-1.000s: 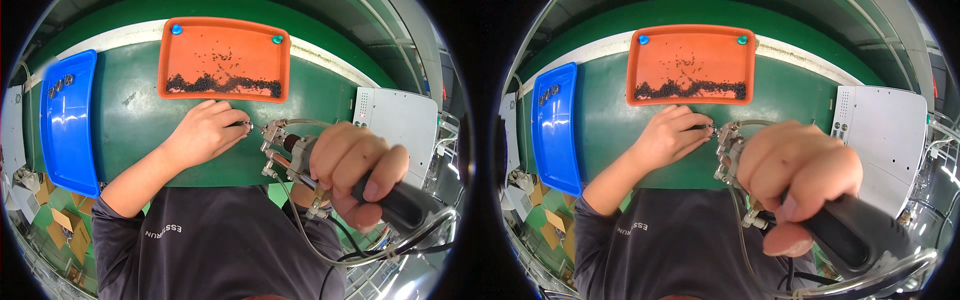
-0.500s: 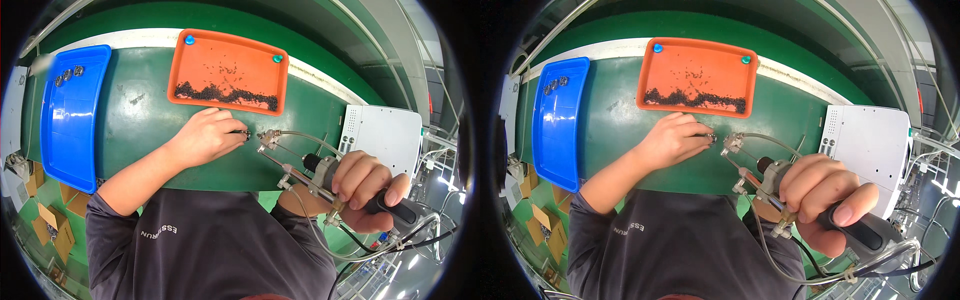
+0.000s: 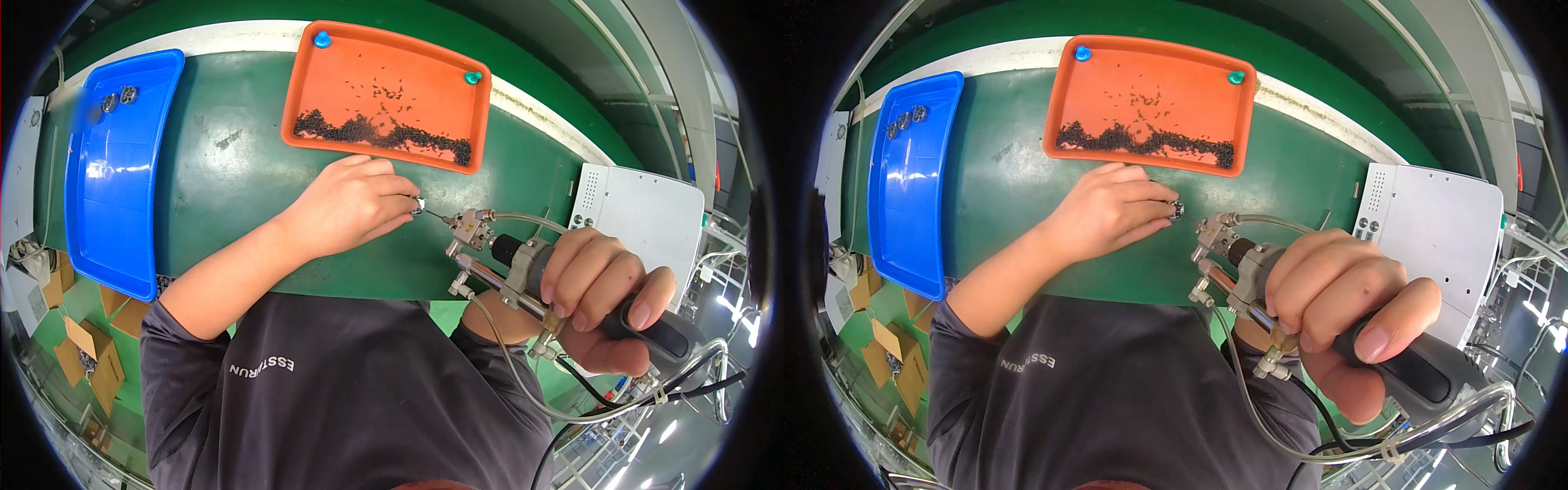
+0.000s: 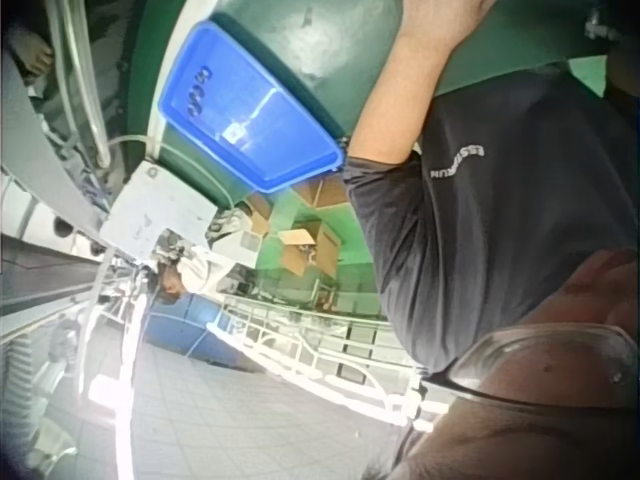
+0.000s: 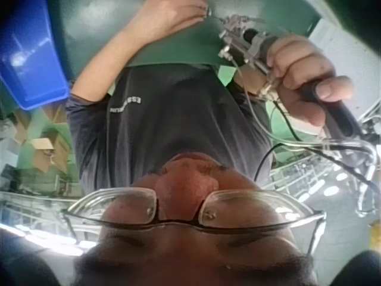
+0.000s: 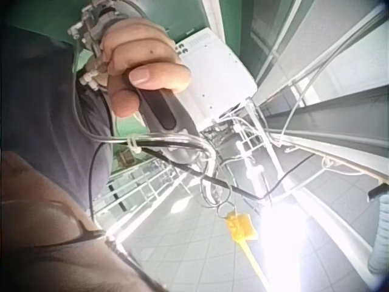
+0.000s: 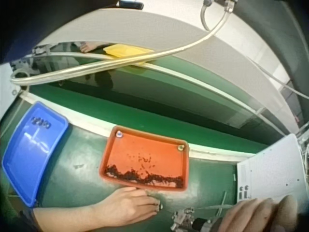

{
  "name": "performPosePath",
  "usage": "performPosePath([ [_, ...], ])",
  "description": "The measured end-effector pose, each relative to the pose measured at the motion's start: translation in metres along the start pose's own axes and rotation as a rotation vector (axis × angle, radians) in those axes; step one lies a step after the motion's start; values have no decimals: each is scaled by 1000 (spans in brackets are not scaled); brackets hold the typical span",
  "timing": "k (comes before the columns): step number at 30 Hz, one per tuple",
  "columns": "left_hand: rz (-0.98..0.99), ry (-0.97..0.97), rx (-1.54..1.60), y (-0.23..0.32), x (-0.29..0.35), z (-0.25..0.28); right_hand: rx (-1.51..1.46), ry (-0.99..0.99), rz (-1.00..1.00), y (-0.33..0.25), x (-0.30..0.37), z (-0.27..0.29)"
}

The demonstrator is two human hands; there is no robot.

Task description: Assembling small electronic components using a specialized handheld assembly tool at a factory workbench.

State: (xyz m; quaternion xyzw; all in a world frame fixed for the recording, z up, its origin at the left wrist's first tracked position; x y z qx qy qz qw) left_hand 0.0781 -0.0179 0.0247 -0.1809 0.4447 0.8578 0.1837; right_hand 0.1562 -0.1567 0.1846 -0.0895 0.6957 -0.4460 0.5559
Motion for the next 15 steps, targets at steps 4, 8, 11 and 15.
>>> performPosePath([
  [4, 32, 51, 39, 5, -1, 5, -25, -5, 3, 3, 0, -5],
  [8, 42, 107, 166, 10, -2, 8, -103, -4, 11, 1, -3, -17],
  [11, -18, -17, 256, 11, 2, 0, -137, -5, 7, 1, -1, -18],
  [15, -42, 0, 201, 8, -1, 7, -145, 29, 52, -15, 1, -6],
])
Point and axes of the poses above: each hand's wrist, its own x-axis away from the middle knuckle, its own z-axis out of the back of the hand, y = z × x, the point moved 8 cm from there along -x, towards the middle knuckle, and after that the axes turned 10 degrees about x, right-handed, at the moved point
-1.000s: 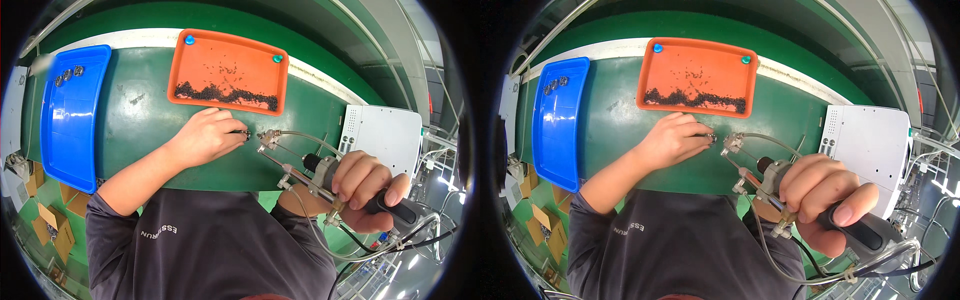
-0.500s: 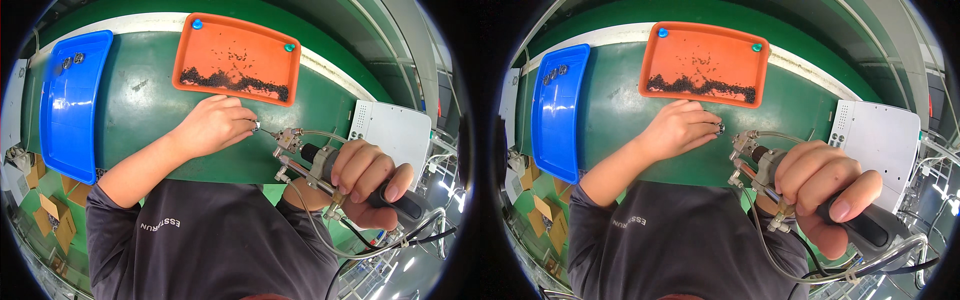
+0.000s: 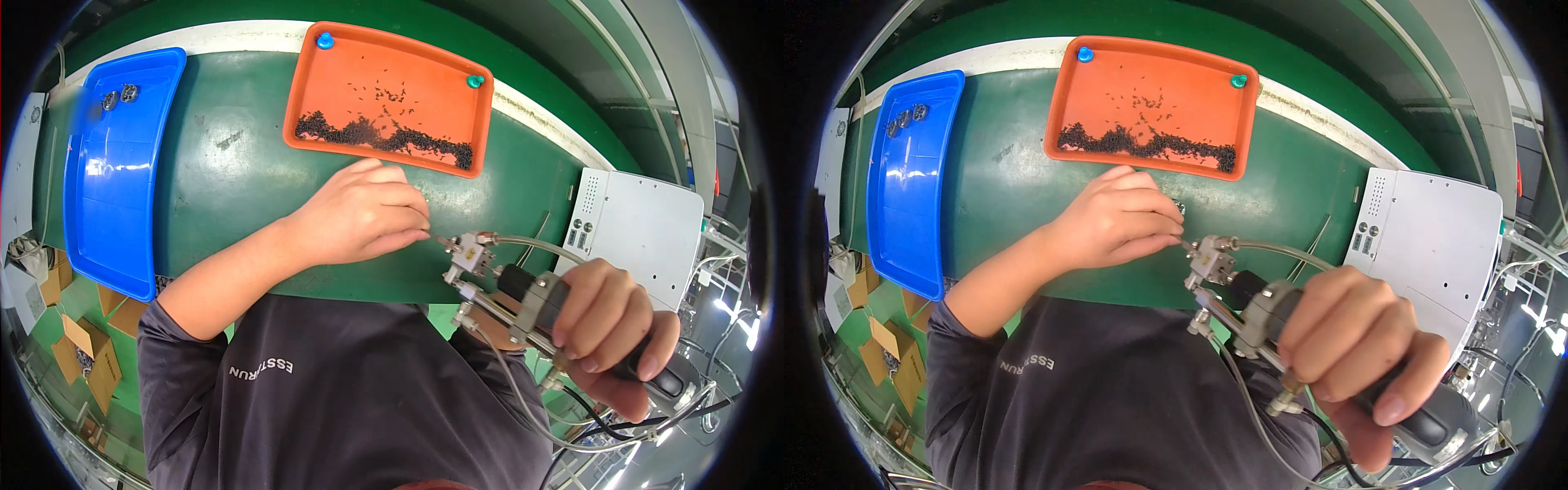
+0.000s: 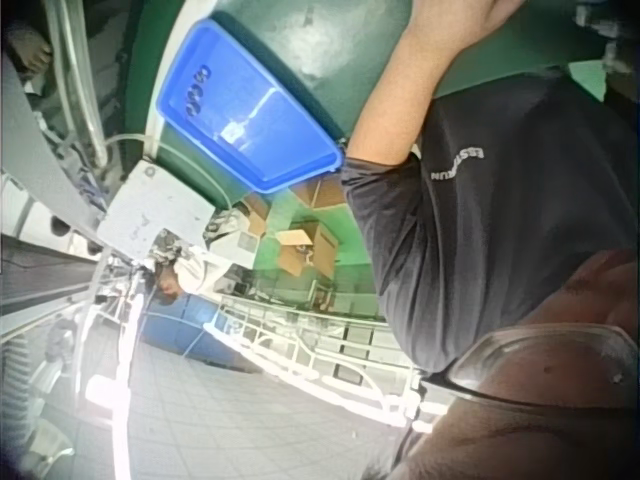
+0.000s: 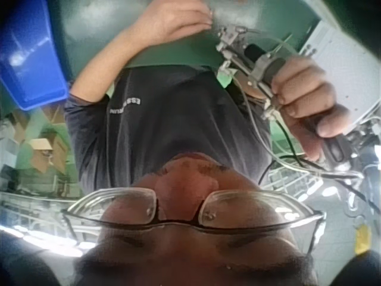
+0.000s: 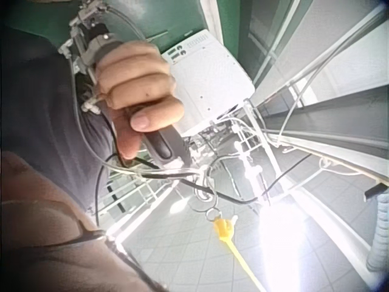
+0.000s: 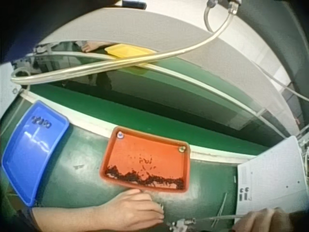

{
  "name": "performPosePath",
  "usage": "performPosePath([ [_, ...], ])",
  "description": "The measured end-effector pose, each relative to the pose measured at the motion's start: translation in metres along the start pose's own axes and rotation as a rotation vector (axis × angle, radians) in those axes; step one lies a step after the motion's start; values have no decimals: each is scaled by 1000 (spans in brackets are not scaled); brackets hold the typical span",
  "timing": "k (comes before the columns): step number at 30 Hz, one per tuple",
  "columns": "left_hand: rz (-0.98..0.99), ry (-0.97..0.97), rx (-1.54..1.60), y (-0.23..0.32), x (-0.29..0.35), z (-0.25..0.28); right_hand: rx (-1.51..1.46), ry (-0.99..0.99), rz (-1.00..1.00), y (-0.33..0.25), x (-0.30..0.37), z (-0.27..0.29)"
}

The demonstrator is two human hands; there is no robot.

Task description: Assembling small electronic components using a specialized handheld assembly tool at a factory workbench.

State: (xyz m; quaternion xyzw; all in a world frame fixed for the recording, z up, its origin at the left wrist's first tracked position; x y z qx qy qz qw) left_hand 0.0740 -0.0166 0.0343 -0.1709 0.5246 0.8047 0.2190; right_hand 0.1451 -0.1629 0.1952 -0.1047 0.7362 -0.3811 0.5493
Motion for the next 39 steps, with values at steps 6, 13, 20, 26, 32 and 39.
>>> performPosePath([
  [6, 31, -20, -174, -2, -1, 4, 182, 58, -34, -3, 2, 12],
  [13, 50, -18, -221, -5, -2, -4, 266, 7, -76, 6, 5, 14],
  [20, 52, -32, -213, -7, 0, -4, 230, 42, -80, 3, 7, 21],
  [26, 46, -26, -216, -8, 0, -4, 213, 40, -84, 9, 6, 19],
  [32, 68, -5, -249, -11, 3, -5, 164, 30, -86, 16, 5, 15],
  [39, 49, -20, -196, -7, 0, -5, 120, -49, -96, 28, 4, -1],
])
Point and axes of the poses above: each hand's wrist, its own x-axis away from the middle knuckle, its own z-axis out of the back of the hand, y = z × x, the point moved 8 cm from there along -x, towards the middle knuckle, and after that the axes turned 10 degrees about x, right-handed, at the moved point
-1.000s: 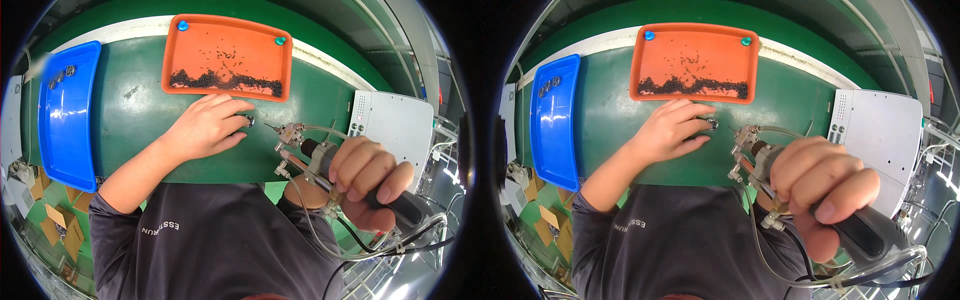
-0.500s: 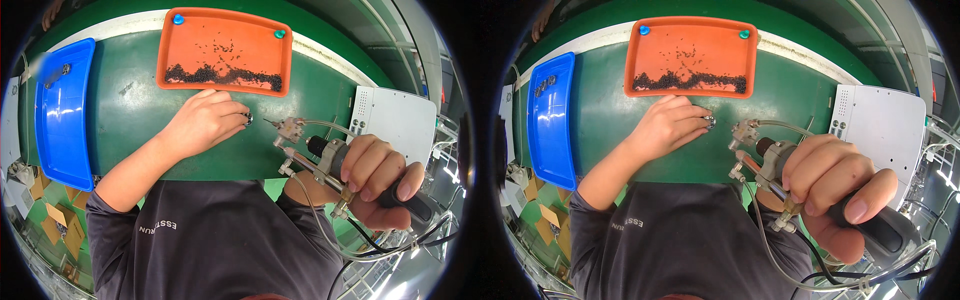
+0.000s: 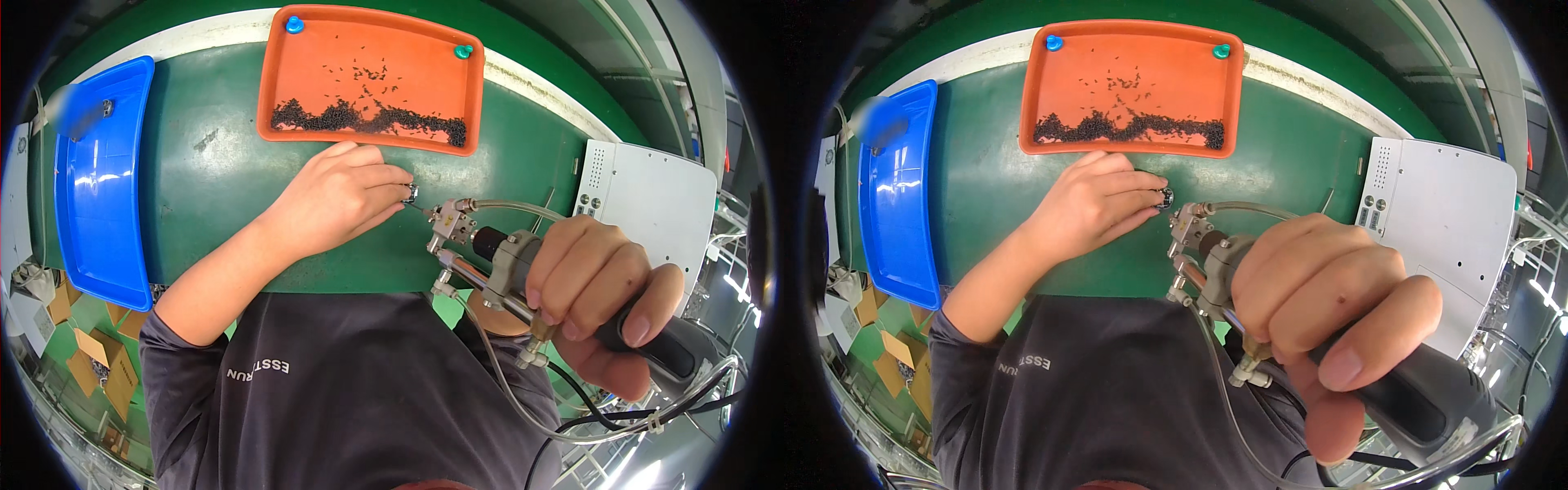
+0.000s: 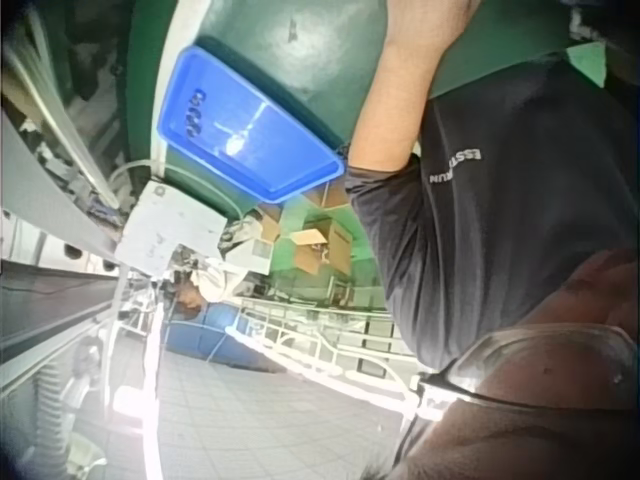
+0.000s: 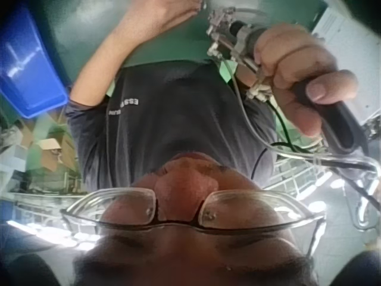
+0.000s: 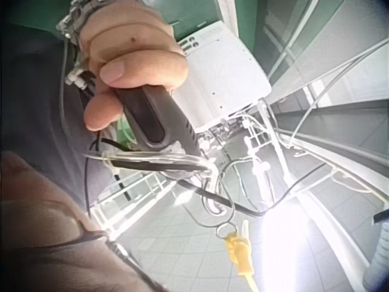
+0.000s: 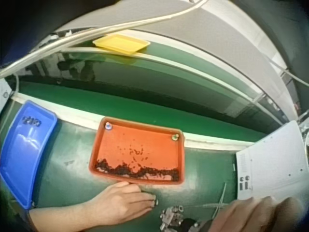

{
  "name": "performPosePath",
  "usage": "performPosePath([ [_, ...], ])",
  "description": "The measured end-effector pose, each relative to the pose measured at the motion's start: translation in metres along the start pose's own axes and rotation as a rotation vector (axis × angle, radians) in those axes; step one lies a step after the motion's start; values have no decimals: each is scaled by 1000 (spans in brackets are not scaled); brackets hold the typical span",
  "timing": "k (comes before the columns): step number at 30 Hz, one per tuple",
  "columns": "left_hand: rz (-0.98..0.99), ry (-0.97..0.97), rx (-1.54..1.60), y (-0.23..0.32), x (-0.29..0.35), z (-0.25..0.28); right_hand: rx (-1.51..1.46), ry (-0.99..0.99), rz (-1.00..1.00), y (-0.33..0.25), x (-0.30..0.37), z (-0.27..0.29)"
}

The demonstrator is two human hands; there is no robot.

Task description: Assembling small electronic components using a specialized handheld assembly tool at a factory workbench.

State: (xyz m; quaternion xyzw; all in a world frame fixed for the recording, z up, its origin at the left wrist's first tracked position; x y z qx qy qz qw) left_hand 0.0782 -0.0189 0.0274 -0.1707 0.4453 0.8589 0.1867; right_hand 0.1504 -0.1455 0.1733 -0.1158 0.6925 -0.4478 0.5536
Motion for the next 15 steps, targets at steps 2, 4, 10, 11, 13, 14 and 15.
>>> performPosePath([
  [2, -1, 12, -10, 1, 1, 1, -5, -19, -13, 2, -1, -1],
  [4, -7, 11, -13, 2, 1, 0, -10, -38, -27, 2, -2, -3],
  [10, -5, 10, -18, -1, 0, -1, -8, -54, -35, 6, -4, -5],
  [11, -3, 11, -17, -2, 0, 0, -7, -59, -37, 7, -5, -5],
  [13, -3, 14, -18, -4, -1, 1, -11, -65, -38, 9, -8, -8],
  [14, -5, 16, -21, -3, -1, 1, 5, -60, -47, 9, -10, -10],
  [15, -3, 17, -29, -4, -4, 1, 20, -56, -53, 9, -12, -11],
])
Point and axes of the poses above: each hand's wrist, its own x-axis away from the middle knuckle, its own z-axis out of the back of the hand, y = z × x, the point moved 8 cm from there along -x, towards the middle knuckle, and after that the axes turned 10 degrees about x, right-handed, at the moved point
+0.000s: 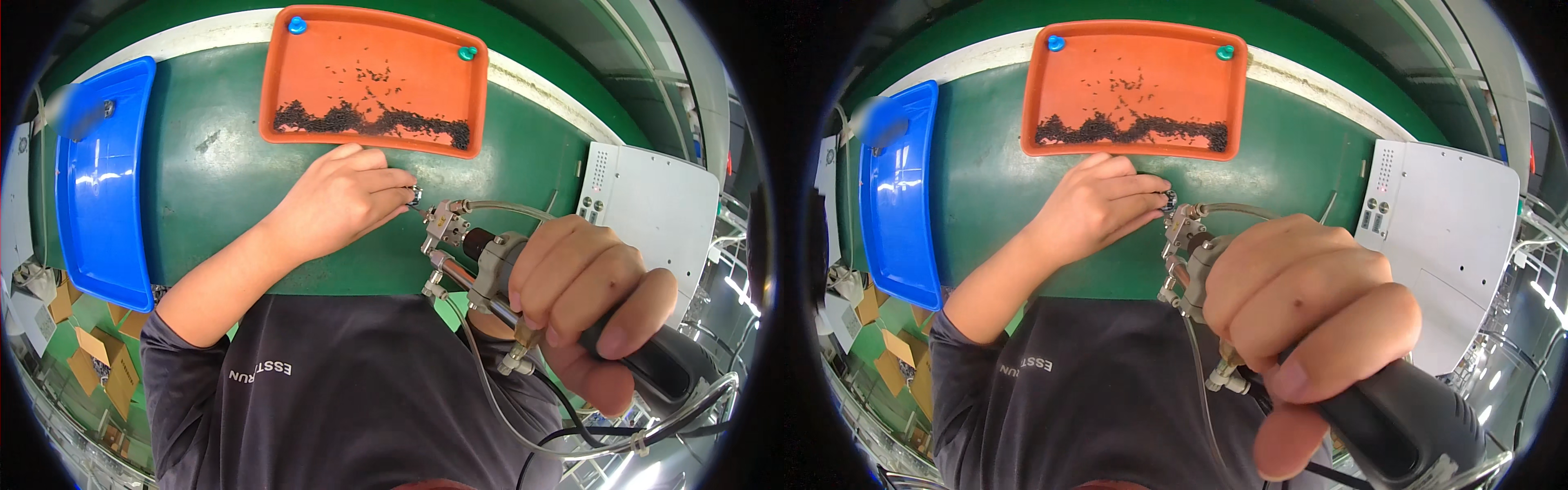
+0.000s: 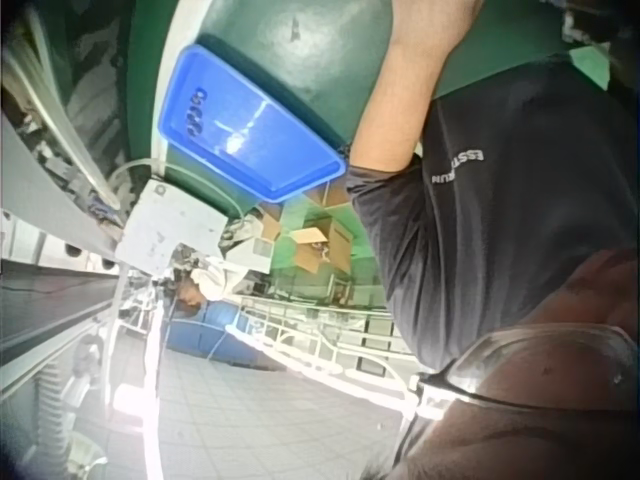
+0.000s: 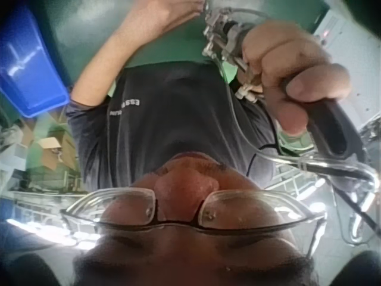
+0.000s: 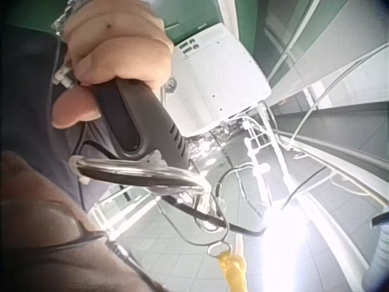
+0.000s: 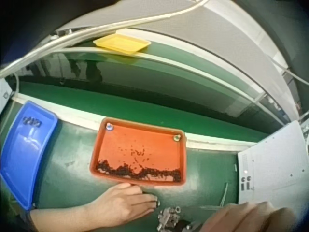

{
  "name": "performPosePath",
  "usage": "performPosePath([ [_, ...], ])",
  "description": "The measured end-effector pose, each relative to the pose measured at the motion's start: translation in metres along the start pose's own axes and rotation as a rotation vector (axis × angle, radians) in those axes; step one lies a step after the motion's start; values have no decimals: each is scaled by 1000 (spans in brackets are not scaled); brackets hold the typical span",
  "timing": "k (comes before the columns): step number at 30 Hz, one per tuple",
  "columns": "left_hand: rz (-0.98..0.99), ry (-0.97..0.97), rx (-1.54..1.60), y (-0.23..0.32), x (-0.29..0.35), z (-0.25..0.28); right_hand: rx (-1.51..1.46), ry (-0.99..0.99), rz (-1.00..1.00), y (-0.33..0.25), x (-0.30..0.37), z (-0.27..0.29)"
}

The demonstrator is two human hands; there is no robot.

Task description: Assembling small electronic components using a specialized handheld assembly tool at a factory workbench.

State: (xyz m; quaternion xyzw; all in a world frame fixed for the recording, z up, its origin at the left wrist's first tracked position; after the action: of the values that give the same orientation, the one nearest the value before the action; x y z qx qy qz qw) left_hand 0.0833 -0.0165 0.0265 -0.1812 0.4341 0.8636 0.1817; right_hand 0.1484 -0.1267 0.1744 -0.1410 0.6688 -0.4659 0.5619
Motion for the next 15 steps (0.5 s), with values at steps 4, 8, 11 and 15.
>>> performPosePath([
  [4, -98, -90, -144, 11, 5, -9, 46, 9, -55, 0, -8, -13],
  [8, -84, -27, -104, 9, 17, -9, -56, 226, -84, 5, 6, -16],
  [11, -61, -15, -301, 29, 13, 7, -35, 298, 93, -25, 23, 13],
  [15, 4, 148, -590, 33, 26, 100, 4, 315, 278, -67, 33, 39],
])
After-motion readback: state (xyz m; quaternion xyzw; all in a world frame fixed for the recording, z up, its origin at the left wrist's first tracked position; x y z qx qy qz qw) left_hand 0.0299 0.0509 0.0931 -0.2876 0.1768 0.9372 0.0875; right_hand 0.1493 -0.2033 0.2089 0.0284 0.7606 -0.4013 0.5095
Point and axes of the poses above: each hand's wrist, its own x-axis away from the middle knuckle, its own z-axis out of the back of the hand, y = z × x, the point moved 8 cm from there along -x, towards the middle knuckle, and after that the axes turned 10 degrees about x, right-handed, at the moved point
